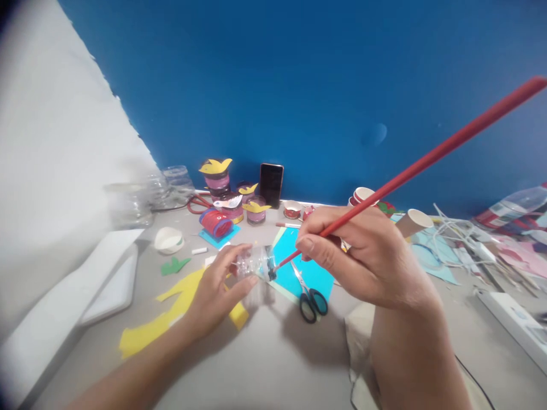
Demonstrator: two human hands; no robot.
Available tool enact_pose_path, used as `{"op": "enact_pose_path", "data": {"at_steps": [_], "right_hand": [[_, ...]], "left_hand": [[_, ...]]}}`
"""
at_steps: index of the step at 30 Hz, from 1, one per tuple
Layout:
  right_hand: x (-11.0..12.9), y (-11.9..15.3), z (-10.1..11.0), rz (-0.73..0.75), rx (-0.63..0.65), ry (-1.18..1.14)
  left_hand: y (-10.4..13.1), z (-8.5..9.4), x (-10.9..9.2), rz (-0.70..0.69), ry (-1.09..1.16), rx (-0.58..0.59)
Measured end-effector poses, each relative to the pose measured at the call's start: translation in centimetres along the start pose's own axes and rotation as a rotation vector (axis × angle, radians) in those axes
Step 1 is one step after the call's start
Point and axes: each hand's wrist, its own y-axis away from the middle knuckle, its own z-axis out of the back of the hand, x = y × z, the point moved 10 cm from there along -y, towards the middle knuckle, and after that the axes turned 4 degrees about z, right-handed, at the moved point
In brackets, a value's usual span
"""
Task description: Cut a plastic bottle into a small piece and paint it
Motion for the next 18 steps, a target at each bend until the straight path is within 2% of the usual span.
{"op": "enact_pose_path", "data": {"at_steps": [4,9,15,18], "right_hand": [[0.2,-0.2,-0.8,0.043,0.088,-0.044],[0.3,-0.3,-0.9,0.072,0.095,-0.071],[-1.1,0.4,0.7,-0.041,-0.046,0.023],[-1.0,0.7,1.3,-0.058,-0.096,-0.017]], "left_hand": [[-0.2,-0.6,0.7,0.051,0.084,0.074],[-0.2,-1.3,1.3,0.106,0.143,0.156],[-0.1,-1.4,0.7,0.082,0.161,0.187],[0.0,-1.3,0.6,0.081,0.158,0.178]]}}
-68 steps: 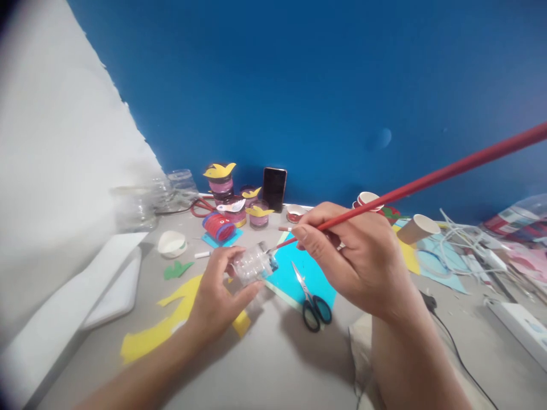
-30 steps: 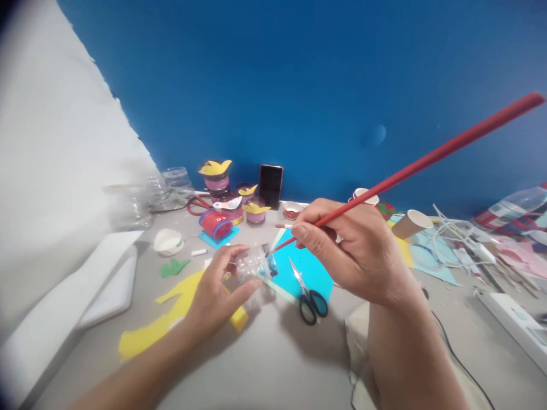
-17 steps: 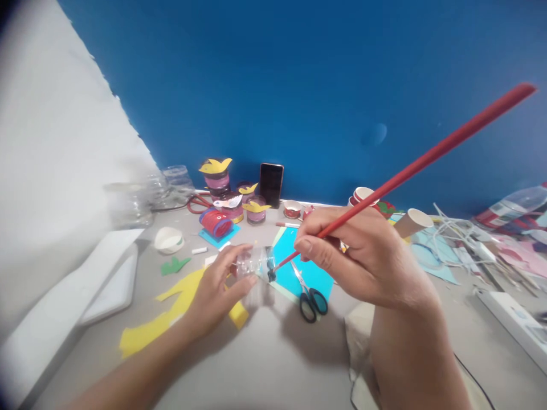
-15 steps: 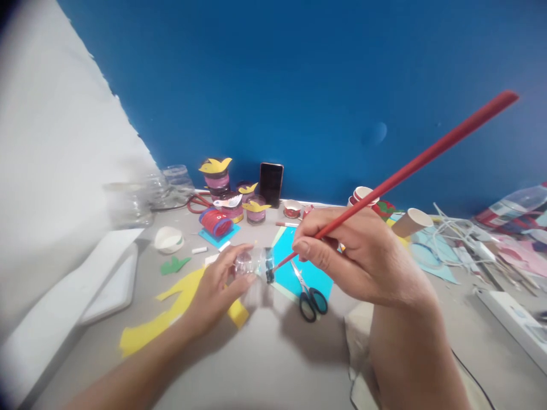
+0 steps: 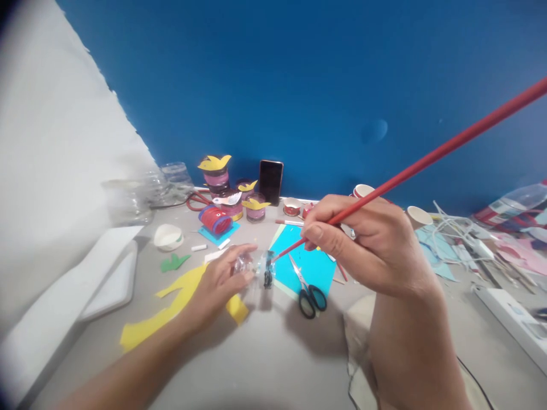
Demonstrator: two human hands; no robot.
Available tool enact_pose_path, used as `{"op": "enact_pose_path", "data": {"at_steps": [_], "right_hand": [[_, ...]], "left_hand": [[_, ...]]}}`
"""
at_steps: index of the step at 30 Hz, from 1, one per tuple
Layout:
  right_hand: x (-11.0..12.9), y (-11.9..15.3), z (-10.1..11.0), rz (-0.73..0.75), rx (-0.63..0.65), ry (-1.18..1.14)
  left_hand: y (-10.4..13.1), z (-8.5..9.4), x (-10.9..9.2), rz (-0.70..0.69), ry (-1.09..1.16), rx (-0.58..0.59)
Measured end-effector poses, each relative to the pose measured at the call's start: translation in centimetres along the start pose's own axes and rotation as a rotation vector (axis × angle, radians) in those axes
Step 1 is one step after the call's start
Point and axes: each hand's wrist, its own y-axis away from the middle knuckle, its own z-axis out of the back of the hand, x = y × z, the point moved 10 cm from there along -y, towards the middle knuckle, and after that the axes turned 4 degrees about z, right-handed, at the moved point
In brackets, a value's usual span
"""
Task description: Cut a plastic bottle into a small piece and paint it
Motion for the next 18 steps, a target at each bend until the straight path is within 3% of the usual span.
{"op": "enact_pose_path", "data": {"at_steps": [9,13,18], "right_hand": [[1.4,-0.7,-2.5,0.048,0.202,-0.165],[1.1,-0.8,-2.4,0.063,0.193,-0.150],[-0.5,-0.2,-0.4,-0.012,0.047,-0.041]], "left_hand": [[-0.3,-0.2,0.9,0.062,0.024,0.030],[-0.3,-0.4,1.1,0.057,0.037,0.052],[-0.2,-0.8,1.1,0.037,0.050,0.093]]}}
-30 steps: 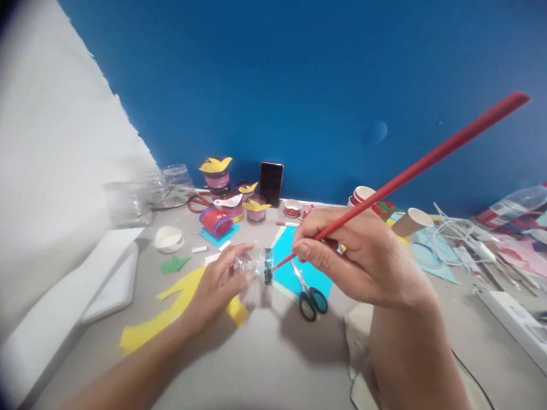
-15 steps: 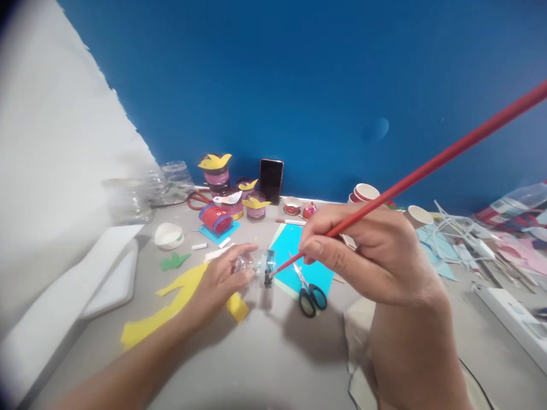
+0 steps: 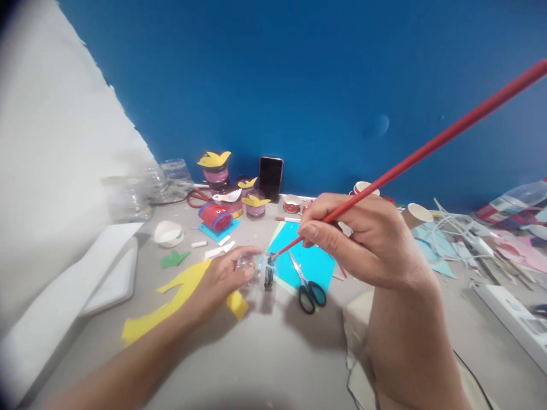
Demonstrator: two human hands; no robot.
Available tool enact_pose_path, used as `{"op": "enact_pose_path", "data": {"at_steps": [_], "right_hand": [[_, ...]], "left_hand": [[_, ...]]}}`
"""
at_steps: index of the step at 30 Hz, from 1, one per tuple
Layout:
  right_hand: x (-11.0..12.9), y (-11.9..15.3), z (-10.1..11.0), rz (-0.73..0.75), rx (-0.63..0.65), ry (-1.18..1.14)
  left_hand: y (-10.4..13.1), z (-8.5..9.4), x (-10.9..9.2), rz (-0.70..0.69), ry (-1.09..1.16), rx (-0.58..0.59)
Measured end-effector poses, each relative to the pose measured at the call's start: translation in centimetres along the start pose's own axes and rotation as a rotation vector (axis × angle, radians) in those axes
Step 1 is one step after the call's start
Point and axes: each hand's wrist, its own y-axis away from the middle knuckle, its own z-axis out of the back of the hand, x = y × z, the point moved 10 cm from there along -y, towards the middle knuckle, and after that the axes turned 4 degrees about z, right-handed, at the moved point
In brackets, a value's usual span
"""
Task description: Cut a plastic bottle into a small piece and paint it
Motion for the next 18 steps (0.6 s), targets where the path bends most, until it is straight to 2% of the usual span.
{"op": "enact_pose_path", "data": {"at_steps": [3,10,14,18], "right_hand": [[0.0,0.2,0.6,-0.013,-0.031,0.009],[0.7,-0.2,-0.7,0.017,0.085,-0.084],[-0.3,0.0,0.7,-0.017,0.005,0.006],[-0.5,0.5,1.6,-0.030,-0.041,-0.023]], "left_hand": [[0.0,0.1,-0.1,-0.007,-0.010,-0.011],[-0.1,0.2,-0.3,-0.003,0.008,-0.023],[0.0,0.1,-0.6,-0.009,0.011,-0.006],[0.0,0.0,-0.6,-0.004,0.033,0.015]]}}
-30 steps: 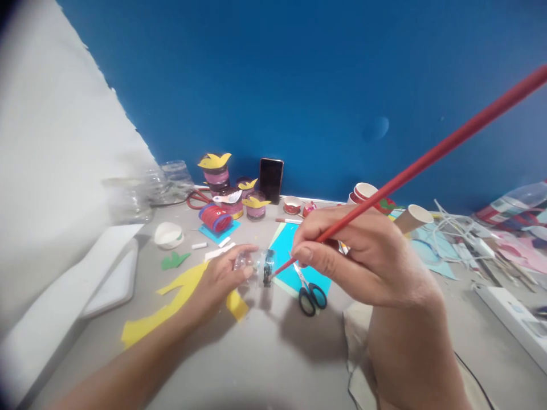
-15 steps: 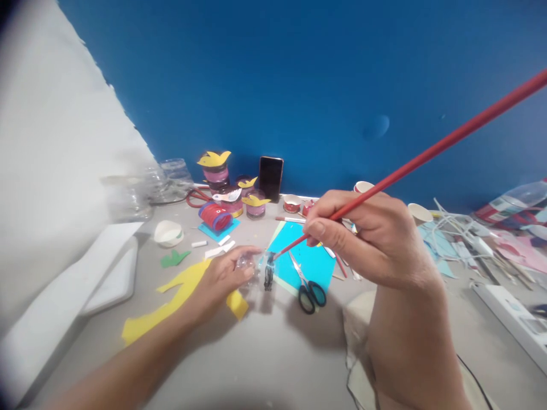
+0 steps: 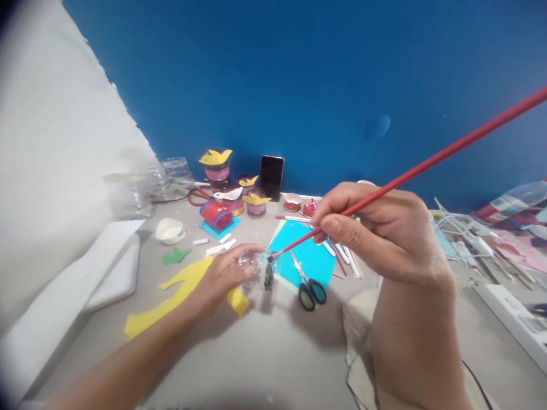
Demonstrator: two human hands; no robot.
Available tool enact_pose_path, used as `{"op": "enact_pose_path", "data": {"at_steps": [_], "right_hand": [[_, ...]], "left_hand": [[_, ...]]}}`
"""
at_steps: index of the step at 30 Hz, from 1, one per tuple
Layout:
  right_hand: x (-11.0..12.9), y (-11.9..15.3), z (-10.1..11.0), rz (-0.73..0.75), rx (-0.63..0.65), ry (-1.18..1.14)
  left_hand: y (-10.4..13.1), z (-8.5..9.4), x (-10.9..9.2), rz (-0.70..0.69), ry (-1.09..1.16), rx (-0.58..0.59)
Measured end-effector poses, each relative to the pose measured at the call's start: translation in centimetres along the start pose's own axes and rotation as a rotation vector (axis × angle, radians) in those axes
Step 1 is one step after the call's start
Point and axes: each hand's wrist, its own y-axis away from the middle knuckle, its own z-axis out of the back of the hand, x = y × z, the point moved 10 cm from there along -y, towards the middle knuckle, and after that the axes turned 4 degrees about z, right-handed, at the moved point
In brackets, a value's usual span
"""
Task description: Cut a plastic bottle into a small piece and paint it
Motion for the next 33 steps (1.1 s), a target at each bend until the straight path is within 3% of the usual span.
{"op": "enact_pose_path", "data": {"at_steps": [9,16,25,33], "right_hand": [[1.4,-0.4,-3.6,0.019,0.287,-0.105],[1.5,-0.9,-4.5,0.020,0.360,-0.071],[0.6,-0.7,-3.2,0.005,0.283,-0.060],[-0.7,0.0,-0.7,-0.030,0.136,0.004]], "left_hand": [[-0.4,0.0,0.7,0.092,0.073,-0.014],[-0.5,0.2,0.9,0.081,-0.011,-0.079],[-0.3,-0.5,0.5,0.082,-0.036,-0.022],[0.1,-1.2,0.0,0.066,-0.031,0.078]]}}
